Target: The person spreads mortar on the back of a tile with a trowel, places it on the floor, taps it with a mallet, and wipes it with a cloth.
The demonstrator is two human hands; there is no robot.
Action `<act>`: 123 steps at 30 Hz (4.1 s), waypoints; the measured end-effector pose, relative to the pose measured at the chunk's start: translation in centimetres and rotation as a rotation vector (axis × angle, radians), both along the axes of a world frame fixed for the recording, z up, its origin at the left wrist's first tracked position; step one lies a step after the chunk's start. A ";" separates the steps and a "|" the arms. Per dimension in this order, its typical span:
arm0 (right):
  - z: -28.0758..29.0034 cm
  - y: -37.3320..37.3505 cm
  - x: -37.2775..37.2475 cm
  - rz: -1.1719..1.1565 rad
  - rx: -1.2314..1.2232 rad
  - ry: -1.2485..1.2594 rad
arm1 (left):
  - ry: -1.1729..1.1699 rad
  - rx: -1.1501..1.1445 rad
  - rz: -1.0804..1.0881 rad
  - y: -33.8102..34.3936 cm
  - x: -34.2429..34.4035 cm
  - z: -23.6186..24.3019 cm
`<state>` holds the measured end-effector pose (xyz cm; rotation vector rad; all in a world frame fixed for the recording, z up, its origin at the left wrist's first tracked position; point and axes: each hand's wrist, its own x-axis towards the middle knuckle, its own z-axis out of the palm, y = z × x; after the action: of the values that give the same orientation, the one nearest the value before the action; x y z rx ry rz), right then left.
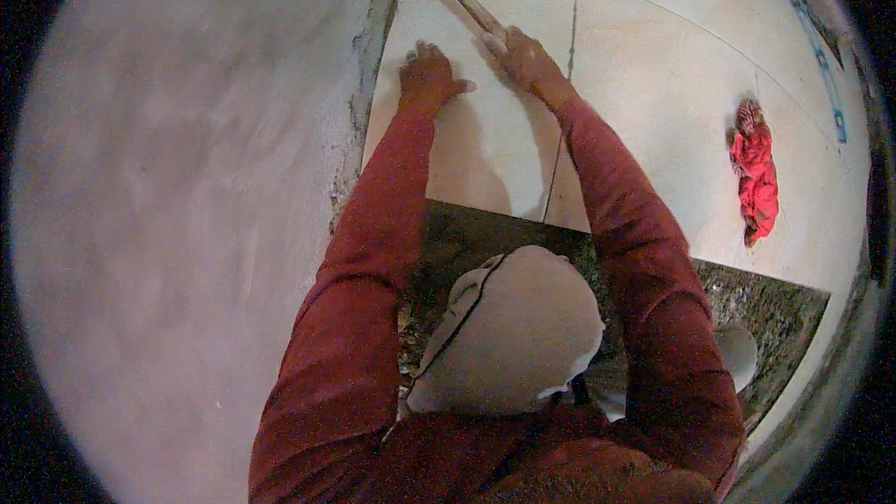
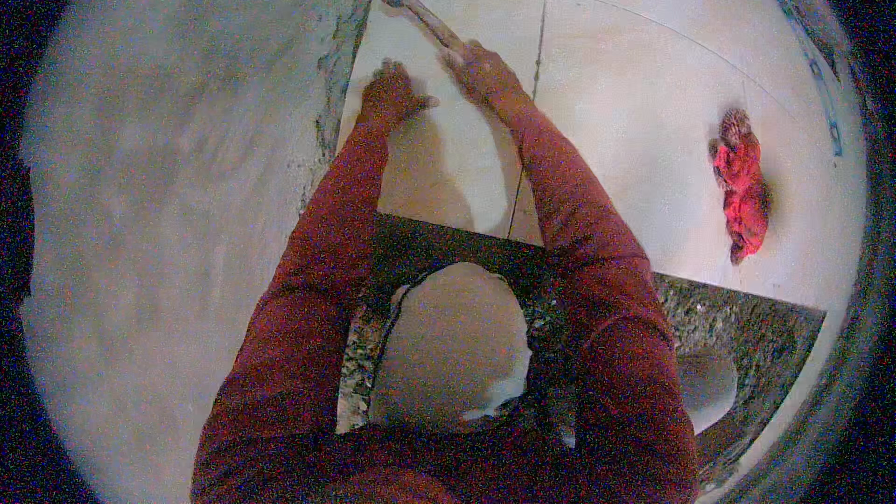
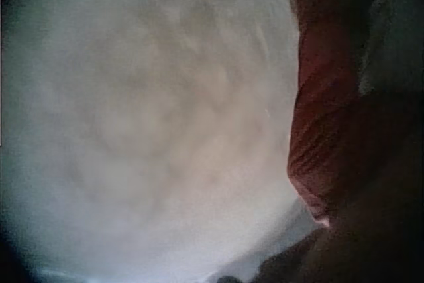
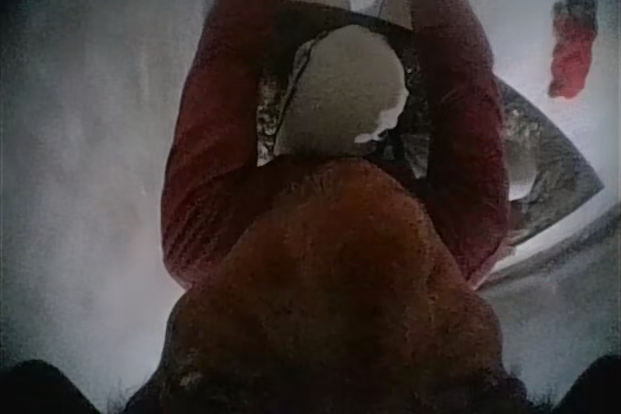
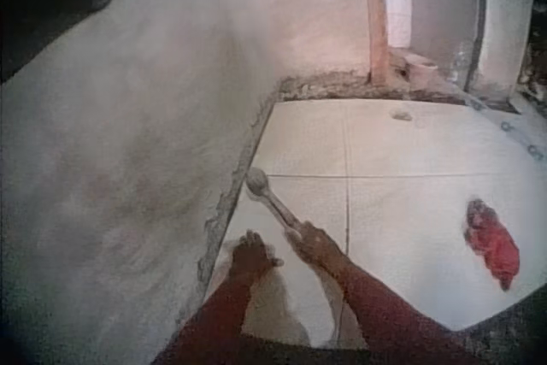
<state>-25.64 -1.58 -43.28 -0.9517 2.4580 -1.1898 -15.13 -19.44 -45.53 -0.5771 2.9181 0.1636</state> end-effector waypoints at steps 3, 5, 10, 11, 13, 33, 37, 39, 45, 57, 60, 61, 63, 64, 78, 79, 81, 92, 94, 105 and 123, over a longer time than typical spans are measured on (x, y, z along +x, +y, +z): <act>4.4 0.3 1.5 -0.074 0.114 -0.014 | 0.014 -0.054 0.003 -0.4 0.4 0.0; 2.5 2.3 2.3 -0.090 0.154 0.041 | 0.044 -0.054 -0.018 -0.3 -0.2 0.5; 5.1 4.8 2.8 -0.145 0.170 -0.104 | 0.076 -0.060 -0.017 -0.1 0.4 0.4; 4.3 5.1 3.1 -0.146 0.166 -0.083 | 0.098 -0.064 -0.018 -0.2 0.7 0.1; 1.6 7.6 3.2 -0.179 0.163 0.002 | 0.106 -0.060 -0.030 0.6 0.2 0.6; -3.6 33.4 0.7 -0.652 0.415 0.276 | 0.029 -0.048 0.000 -0.5 -0.2 0.0; -5.0 46.4 -6.6 -0.455 0.665 1.143 | -0.001 0.000 -0.062 0.4 -1.6 1.1; -2.1 44.8 -7.6 -0.463 0.425 0.901 | -0.062 -0.003 -0.050 -0.8 -0.1 0.9; 1.8 44.3 -11.3 -0.345 0.443 0.710 | -0.084 -0.051 -0.052 0.1 -1.1 0.3; 1.5 3.2 -33.9 -0.166 0.245 0.279 | 0.043 -0.005 0.116 1.9 0.1 2.7; -5.0 -6.5 -32.1 -0.079 0.610 0.569 | 0.038 -0.025 0.081 2.6 -0.9 2.8; -5.5 -11.3 -25.6 -0.106 0.536 0.724 | 0.016 -0.074 0.104 2.1 0.2 2.7; -2.1 -16.5 -21.6 0.046 0.562 0.555 | 0.021 -0.100 0.092 1.8 0.4 2.8; -1.7 -18.3 -20.0 0.092 0.525 0.539 | 0.030 -0.090 0.084 1.9 0.3 2.9; 4.8 -21.1 -14.5 0.272 0.465 0.429 | -0.106 -0.026 0.048 2.3 -0.6 3.7; 3.0 -20.7 -13.0 0.201 0.509 0.544 | -0.138 -0.007 0.000 1.8 -0.7 4.1; 0.0 -21.3 -12.6 0.055 0.107 0.514 | -0.129 -0.023 -0.041 0.2 -0.6 2.1; 3.1 0.7 -20.3 0.040 0.525 0.468 | 0.055 -0.062 0.065 0.1 0.4 2.9; 4.2 4.0 -25.6 0.039 0.377 0.285 | 0.072 -0.094 -0.019 0.5 0.5 1.0; 1.6 4.6 -4.6 -0.044 0.400 0.422 | 0.113 -0.180 -0.036 -2.3 -0.3 -0.4; 20.5 31.4 5.8 0.185 0.817 -0.560 | 0.112 -0.045 -0.059 -2.5 0.3 -0.5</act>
<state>-19.86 29.82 -22.82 -0.4896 2.0227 -0.2513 -14.80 -21.94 -45.99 -0.5028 3.0501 0.1276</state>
